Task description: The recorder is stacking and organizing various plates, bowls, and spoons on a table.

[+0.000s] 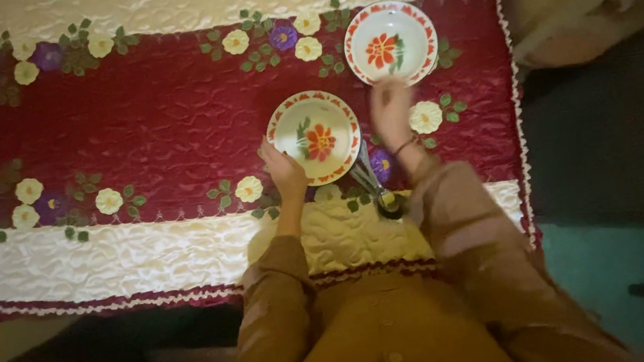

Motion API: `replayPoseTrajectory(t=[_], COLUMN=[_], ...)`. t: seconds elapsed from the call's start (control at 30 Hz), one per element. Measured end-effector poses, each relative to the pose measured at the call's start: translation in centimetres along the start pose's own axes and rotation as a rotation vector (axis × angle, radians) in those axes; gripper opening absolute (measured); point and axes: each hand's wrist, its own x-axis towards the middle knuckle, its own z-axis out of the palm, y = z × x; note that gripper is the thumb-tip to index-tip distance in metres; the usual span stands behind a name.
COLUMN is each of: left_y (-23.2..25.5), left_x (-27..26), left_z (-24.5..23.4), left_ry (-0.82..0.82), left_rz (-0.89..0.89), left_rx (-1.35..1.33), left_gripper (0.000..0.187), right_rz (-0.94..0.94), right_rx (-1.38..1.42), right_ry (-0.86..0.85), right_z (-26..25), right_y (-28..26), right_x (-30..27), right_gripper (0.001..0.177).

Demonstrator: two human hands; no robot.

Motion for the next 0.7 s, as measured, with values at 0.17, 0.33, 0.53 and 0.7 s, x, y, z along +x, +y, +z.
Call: replayPoseTrajectory(t=[0.17, 0.33, 0.53, 0.7], left_y=[-6.3, -7.8, -6.0, -1.9], left_x=[-0.6, -0.2, -1.4, -0.1], left_z=[2.7, 2.2, 0.9, -2.1], left_ry=[0.043, -0.014, -0.04, -0.063], left_rz=[0.111, 0.099, 0.046, -0.204], left_rx=[0.111, 0.186, 0.088, -0.098], left_gripper=[0.06, 0.065, 0.07, 0.056], right_rz=[-0.095, -0.006, -0.085, -0.17], right_rx=[-0.118, -0.212, -0.347, -0.443], right_ry=[-0.121, -0.187, -0.241, -0.211], right_z=[1.7, 4.3, 2.9, 0.0], right_y=[-6.2, -1.9, -4.0, -7.2], right_x=[-5.1, -5.5, -5.4, -4.4], right_gripper=[0.037, 0.043, 0.045, 0.028])
